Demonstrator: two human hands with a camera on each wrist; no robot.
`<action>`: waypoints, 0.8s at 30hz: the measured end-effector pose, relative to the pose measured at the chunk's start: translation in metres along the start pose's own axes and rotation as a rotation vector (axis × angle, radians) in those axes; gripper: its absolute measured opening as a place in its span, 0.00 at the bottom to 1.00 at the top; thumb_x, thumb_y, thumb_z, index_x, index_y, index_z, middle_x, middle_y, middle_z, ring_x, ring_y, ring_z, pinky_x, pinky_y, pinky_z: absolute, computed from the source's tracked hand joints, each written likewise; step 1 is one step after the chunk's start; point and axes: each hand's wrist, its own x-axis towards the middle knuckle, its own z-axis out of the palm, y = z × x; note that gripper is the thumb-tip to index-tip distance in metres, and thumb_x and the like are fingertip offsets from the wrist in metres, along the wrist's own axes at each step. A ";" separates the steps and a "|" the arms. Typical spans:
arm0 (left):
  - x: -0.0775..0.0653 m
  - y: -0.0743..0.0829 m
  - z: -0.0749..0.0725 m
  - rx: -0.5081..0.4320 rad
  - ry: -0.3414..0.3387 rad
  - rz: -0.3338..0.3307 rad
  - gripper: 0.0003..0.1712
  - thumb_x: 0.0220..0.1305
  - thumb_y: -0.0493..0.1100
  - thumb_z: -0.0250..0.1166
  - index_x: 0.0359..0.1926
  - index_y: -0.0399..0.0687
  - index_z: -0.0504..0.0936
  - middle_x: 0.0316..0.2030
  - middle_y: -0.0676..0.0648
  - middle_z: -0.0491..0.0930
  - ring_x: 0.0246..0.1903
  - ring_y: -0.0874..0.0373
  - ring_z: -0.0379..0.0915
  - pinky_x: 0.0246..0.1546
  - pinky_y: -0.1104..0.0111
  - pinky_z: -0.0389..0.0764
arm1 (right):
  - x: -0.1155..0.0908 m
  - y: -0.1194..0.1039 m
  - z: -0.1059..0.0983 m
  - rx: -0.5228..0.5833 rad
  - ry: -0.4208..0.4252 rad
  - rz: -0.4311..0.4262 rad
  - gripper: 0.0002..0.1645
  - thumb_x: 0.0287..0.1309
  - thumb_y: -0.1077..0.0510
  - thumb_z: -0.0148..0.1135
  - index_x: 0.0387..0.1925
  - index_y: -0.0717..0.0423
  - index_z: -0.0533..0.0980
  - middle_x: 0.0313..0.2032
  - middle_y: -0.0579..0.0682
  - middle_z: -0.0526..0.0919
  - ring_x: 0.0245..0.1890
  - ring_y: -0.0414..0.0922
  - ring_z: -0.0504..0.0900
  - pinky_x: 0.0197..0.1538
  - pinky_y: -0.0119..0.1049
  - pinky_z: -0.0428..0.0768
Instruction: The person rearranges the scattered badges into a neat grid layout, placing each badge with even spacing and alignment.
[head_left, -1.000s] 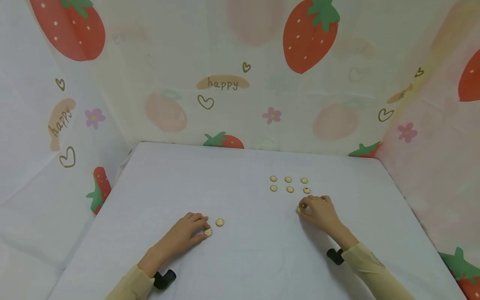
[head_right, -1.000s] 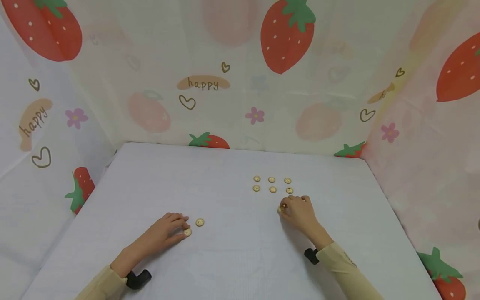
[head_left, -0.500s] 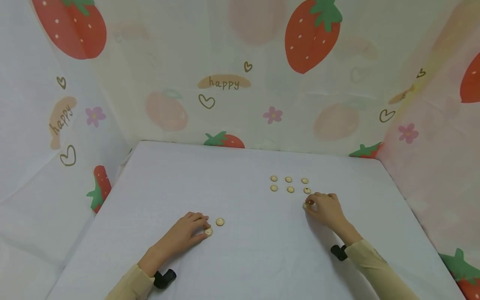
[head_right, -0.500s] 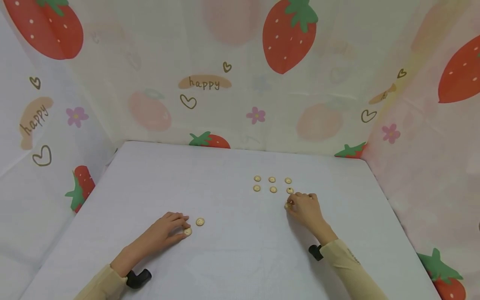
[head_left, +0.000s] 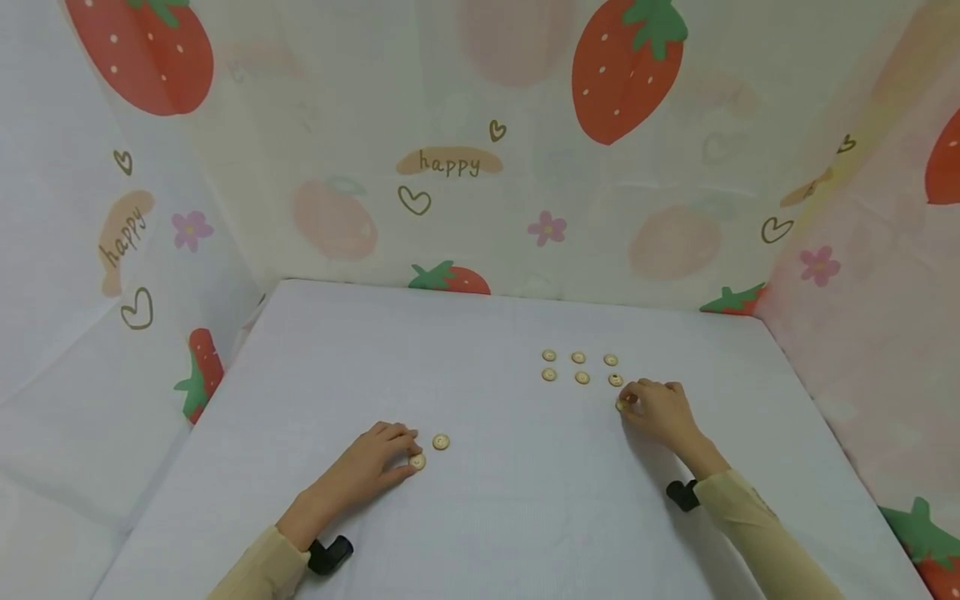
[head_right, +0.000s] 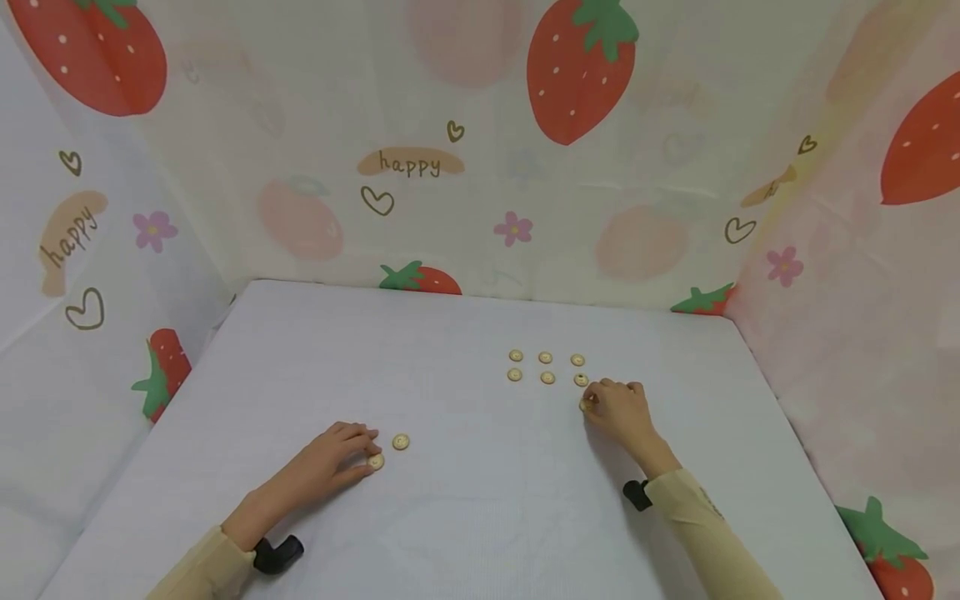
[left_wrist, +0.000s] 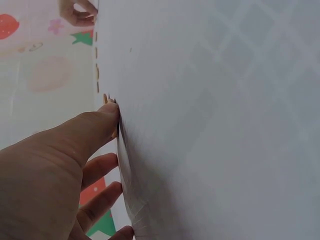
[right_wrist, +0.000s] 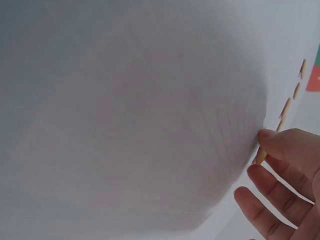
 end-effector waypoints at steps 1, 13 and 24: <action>0.000 0.000 0.000 0.001 0.001 0.001 0.12 0.62 0.51 0.62 0.44 0.56 0.80 0.55 0.50 0.74 0.55 0.53 0.67 0.55 0.54 0.70 | 0.001 0.001 0.000 0.005 -0.001 -0.001 0.08 0.48 0.59 0.67 0.34 0.55 0.80 0.29 0.48 0.81 0.35 0.48 0.79 0.51 0.62 0.65; -0.001 -0.001 0.003 -0.004 0.002 -0.008 0.11 0.61 0.51 0.62 0.44 0.57 0.80 0.55 0.50 0.74 0.55 0.54 0.66 0.55 0.54 0.70 | 0.005 0.004 -0.001 0.043 -0.049 0.014 0.08 0.51 0.57 0.66 0.34 0.54 0.80 0.31 0.47 0.81 0.35 0.47 0.79 0.51 0.61 0.63; -0.001 0.001 0.001 0.004 0.014 0.004 0.11 0.61 0.51 0.62 0.43 0.56 0.80 0.54 0.50 0.74 0.55 0.54 0.67 0.54 0.54 0.70 | 0.003 0.008 -0.003 0.076 -0.043 0.030 0.08 0.51 0.56 0.66 0.33 0.55 0.81 0.30 0.48 0.81 0.32 0.47 0.78 0.51 0.61 0.63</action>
